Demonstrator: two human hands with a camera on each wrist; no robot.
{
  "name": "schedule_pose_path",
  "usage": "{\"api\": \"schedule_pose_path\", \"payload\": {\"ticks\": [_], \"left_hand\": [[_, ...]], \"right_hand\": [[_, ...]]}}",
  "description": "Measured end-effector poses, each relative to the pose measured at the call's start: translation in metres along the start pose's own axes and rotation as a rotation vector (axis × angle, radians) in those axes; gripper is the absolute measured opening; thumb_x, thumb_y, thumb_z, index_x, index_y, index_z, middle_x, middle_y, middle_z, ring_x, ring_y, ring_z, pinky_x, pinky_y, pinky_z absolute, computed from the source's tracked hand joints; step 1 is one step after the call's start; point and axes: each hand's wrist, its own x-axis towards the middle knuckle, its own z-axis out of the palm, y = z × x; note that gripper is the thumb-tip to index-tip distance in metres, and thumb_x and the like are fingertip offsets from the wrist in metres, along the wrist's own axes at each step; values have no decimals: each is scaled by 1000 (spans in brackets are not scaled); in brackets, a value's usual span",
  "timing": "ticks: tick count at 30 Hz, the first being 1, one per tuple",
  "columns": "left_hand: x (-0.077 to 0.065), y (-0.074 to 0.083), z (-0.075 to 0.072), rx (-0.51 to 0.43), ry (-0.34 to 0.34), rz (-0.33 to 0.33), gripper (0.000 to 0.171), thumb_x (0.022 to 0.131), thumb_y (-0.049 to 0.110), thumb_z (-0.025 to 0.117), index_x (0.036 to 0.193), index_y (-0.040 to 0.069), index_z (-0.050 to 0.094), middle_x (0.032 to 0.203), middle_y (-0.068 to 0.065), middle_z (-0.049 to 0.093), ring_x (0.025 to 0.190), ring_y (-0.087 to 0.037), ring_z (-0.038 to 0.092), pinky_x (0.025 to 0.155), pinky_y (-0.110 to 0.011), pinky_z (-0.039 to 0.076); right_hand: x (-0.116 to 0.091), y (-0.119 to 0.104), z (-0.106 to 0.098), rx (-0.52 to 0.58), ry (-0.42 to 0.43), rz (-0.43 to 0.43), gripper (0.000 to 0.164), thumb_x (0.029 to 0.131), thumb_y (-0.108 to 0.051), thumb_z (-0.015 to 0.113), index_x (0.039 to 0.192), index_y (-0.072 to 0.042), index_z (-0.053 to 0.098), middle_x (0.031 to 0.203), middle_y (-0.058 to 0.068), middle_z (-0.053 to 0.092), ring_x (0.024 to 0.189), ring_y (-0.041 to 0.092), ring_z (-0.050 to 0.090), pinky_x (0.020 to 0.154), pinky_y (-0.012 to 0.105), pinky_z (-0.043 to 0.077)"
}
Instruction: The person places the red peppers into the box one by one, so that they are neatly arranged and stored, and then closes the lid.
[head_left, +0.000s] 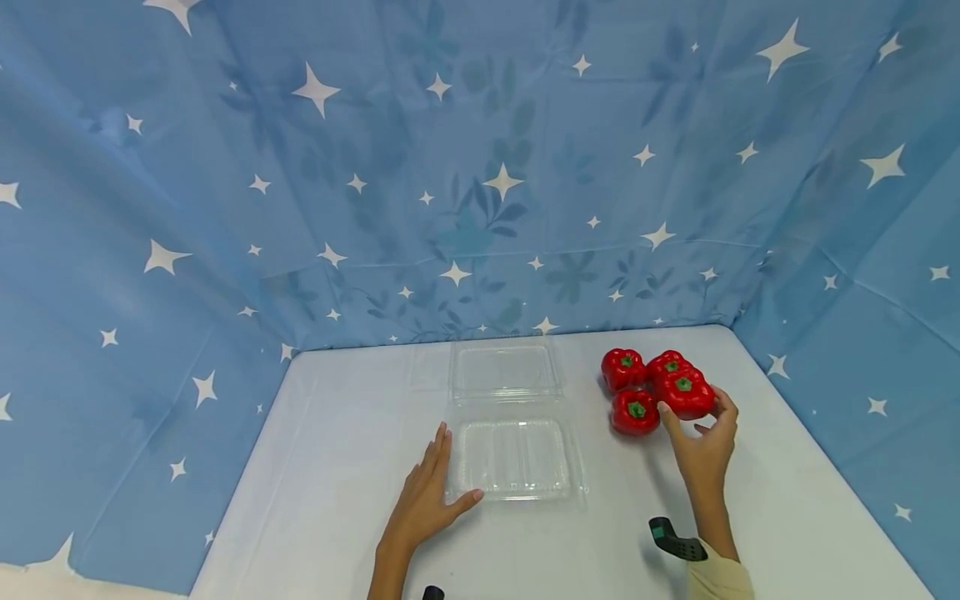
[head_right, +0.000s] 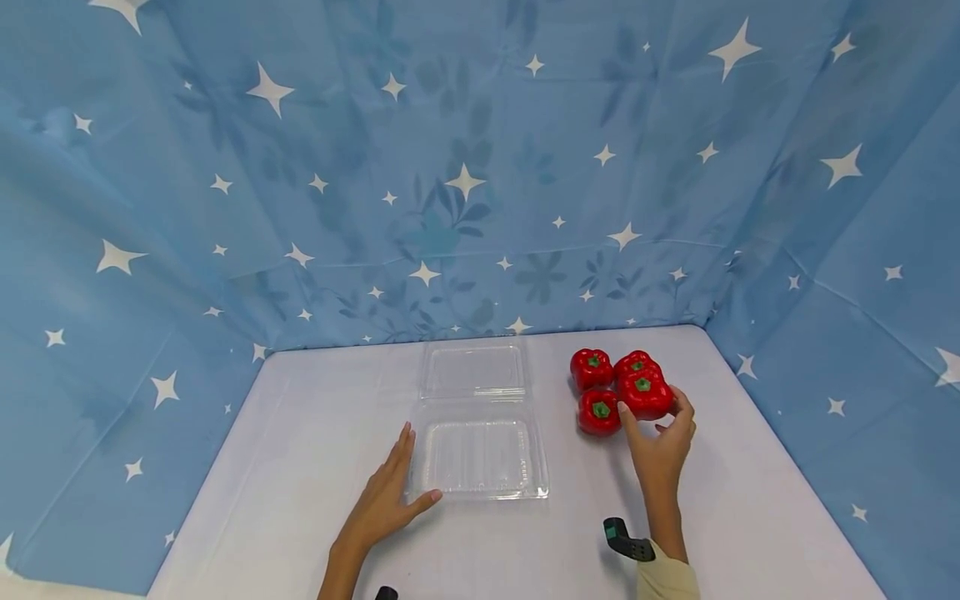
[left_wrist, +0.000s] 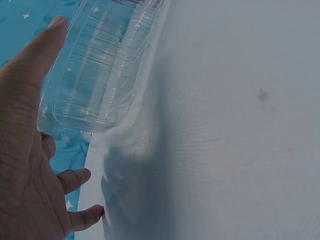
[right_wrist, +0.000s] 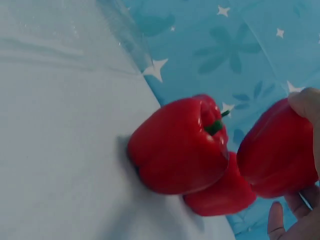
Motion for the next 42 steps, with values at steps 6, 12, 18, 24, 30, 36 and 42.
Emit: {"api": "schedule_pose_path", "payload": {"ticks": [6,12,18,24,30,36,42], "left_hand": [[2,0,0,4,1,1,106,81,69,63,158,17,12,166,8,4,150,-34,22,109,-70,30],[4,-1,1,3,15,16,107,81,70,62,158,17,11,166,7,5,149,-34,24,108,-70,31],[3,0,1,-6,8,11,107,81,70,61,159,18,10,166,4,6,148,-36,25,108,-71,31],[2,1,1,-4,5,15,106,81,67,64,159,18,10,166,3,6,147,-39,26,107,-72,31],[2,1,1,3,8,18,107,81,67,63,158,16,11,166,-1,8,147,-40,28,105,-72,32],[1,0,2,-8,1,-11,106,80,67,64,158,17,12,166,0,10,147,-39,27,107,-73,30],[1,0,2,-2,-5,-27,106,80,66,64,158,17,13,166,2,9,148,-38,26,108,-73,29]], "right_hand": [[-5,-19,10,78,-108,-157,84,79,-14,80,149,-18,34,149,4,42,132,18,40,91,7,41],[-11,-37,25,172,-262,-212,89,75,-6,82,149,-17,33,149,2,41,135,16,39,94,8,45],[-22,-47,46,237,-397,-253,90,73,-1,82,148,-14,34,148,5,41,133,11,39,91,12,47],[-34,-50,64,322,-489,-291,90,70,1,83,146,-10,35,145,11,44,128,-1,41,89,10,49],[-42,-50,77,203,-534,-330,91,70,-9,86,146,-13,36,144,10,47,126,13,46,90,22,53],[-50,-50,87,133,-648,-247,92,71,-16,85,147,-15,32,146,13,46,128,33,48,96,52,54],[-61,-54,97,100,-741,-161,91,73,-16,84,145,-13,29,142,19,46,131,39,47,99,56,49]]}}
